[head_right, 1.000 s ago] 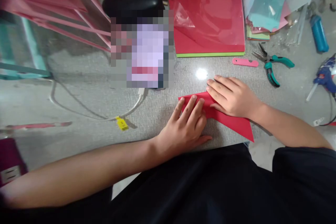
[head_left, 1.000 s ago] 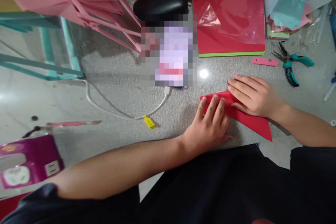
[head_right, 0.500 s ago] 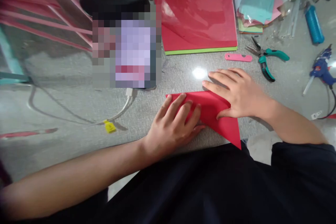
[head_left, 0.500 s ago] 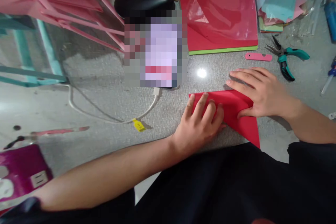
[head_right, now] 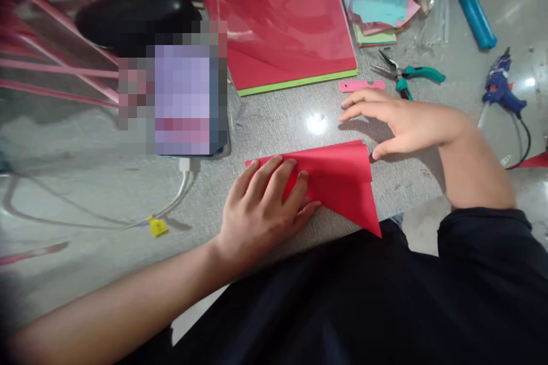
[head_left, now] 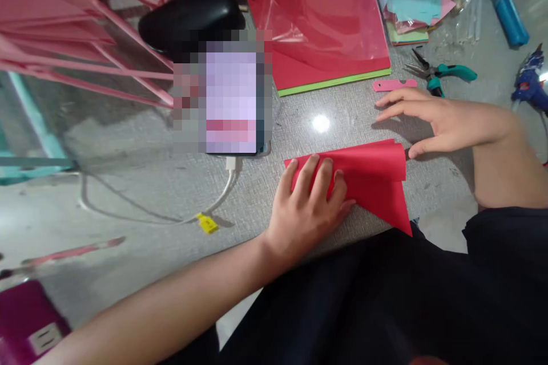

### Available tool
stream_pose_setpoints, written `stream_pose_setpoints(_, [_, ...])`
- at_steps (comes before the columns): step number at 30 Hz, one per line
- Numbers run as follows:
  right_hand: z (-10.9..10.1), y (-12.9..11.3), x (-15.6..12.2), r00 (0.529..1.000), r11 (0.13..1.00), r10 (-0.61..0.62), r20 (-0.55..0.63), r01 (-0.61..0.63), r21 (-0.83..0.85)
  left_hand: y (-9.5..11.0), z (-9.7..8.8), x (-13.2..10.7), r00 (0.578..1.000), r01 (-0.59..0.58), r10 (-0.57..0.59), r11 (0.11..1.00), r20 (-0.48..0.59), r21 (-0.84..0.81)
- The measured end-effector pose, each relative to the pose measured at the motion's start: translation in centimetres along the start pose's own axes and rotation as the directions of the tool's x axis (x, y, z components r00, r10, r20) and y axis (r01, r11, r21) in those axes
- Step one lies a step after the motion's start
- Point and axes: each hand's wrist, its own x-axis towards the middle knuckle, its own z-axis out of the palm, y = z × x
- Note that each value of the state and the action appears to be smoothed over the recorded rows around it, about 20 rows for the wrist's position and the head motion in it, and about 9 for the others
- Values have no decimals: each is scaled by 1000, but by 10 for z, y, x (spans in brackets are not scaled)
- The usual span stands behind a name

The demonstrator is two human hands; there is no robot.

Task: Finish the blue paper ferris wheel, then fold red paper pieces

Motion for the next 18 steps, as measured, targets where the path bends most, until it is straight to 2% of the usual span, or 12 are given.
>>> stream_pose_setpoints(2, [-1,-5,2,999,1000,18,-43,-17,20,-1,0,0,1000,-16,16,1000,2,7])
stream_pose_setpoints(4, [6,-18,4,984,998,55,-167,-57,-5,-1,0,-1,1000,-14,14,1000,14,-7])
stream_pose_setpoints(6, [21,-41,5,934,987,35,-354,-88,-134,0,1,-2,999,5,-4,1000,34,-28])
stream_pose_setpoints(7, [32,-54,5,918,964,-55,-392,-53,-261,0,1,-2,999,16,-15,999,42,-33])
stream_pose_setpoints(9, [58,-79,6,860,851,-346,-375,121,-510,1,1,-2,999,20,-19,1000,43,-24])
stream_pose_setpoints(10, [71,-89,7,843,808,-416,-340,171,-564,2,1,-2,999,16,-15,1000,42,-15])
stream_pose_setpoints(12, [94,-100,10,843,799,-409,-350,146,-583,3,0,-1,999,13,-12,1000,48,-5])
stream_pose_setpoints(14, [109,-100,13,852,816,-380,-360,125,-565,3,-1,-1,998,24,-23,1000,65,-11])
stream_pose_setpoints(18, [114,-90,16,911,832,-285,-299,81,-549,3,-3,0,997,18,-18,1000,73,0])
